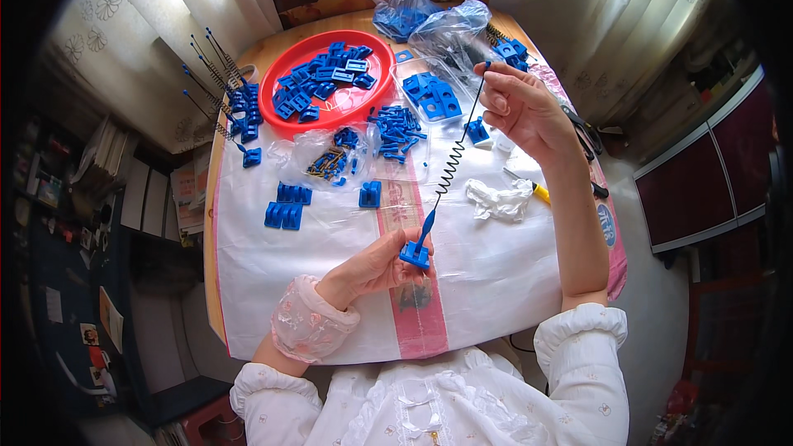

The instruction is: The recorder is manually assembling a lighting fixture component using blue plastic pieces, a metal spring, and a soldering iron.

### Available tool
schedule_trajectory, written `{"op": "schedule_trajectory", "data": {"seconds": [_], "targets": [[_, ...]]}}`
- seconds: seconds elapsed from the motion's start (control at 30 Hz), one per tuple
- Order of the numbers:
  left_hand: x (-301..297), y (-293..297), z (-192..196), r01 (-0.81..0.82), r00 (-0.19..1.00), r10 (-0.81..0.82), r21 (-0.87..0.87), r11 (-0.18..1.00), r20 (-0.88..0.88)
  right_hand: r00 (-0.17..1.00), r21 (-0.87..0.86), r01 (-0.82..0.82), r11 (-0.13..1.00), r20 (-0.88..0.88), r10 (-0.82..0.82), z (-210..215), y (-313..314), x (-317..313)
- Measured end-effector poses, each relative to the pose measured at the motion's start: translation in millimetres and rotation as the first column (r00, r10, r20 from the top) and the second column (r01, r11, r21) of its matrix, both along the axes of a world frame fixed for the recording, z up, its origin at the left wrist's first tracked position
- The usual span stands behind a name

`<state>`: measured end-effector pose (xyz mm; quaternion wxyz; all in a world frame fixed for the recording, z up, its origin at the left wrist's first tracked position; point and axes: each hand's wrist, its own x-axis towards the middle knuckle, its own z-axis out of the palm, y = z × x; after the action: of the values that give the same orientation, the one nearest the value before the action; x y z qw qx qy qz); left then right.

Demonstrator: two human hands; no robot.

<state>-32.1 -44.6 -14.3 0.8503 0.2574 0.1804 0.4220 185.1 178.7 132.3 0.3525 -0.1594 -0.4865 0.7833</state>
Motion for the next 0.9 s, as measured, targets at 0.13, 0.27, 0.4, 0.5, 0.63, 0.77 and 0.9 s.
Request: {"op": "schedule_trajectory", "data": {"seconds": [0.13, 0.27, 0.4, 0.5, 0.63, 0.77, 0.9], "targets": [[-2, -2, -1, -0.011, 0.999, 0.011, 0.006, 1.0, -0.047, 1.0, 0.001, 0.016, 1.0, 0.005, -0.016, -1, 2, 0], [-2, -1, 9, -0.104, 0.986, 0.109, 0.042, 0.994, -0.126, 1.0, -0.022, 0.022, 1.0, 0.008, -0.022, -7, 7, 4], [-12, 2, 10, -0.253, 0.96, 0.256, 0.036, 0.967, -0.117, 0.996, -0.001, 0.06, 0.998, 0.066, -0.06, -5, 18, 11], [-17, 11, 4, -0.305, 0.952, 0.302, 0.053, 0.951, 0.046, 0.988, 0.094, 0.134, 0.987, 0.062, -0.14, 2, 15, 13], [-8, 14, 18, -0.359, 0.93, 0.362, 0.06, 0.931, -0.057, 0.965, 0.248, 0.239, 0.939, 0.045, -0.258, 14, 7, 18], [-4, 15, 24, -0.341, 0.917, 0.354, 0.101, 0.935, -0.183, 0.925, 0.411, 0.339, 0.847, 0.02, -0.38, 24, -16, 12], [1, 17, 23, -0.325, 0.859, 0.371, 0.184, 0.928, -0.354, 0.906, 0.544, 0.336, 0.769, 0.037, -0.421, 35, -46, 7]]}}
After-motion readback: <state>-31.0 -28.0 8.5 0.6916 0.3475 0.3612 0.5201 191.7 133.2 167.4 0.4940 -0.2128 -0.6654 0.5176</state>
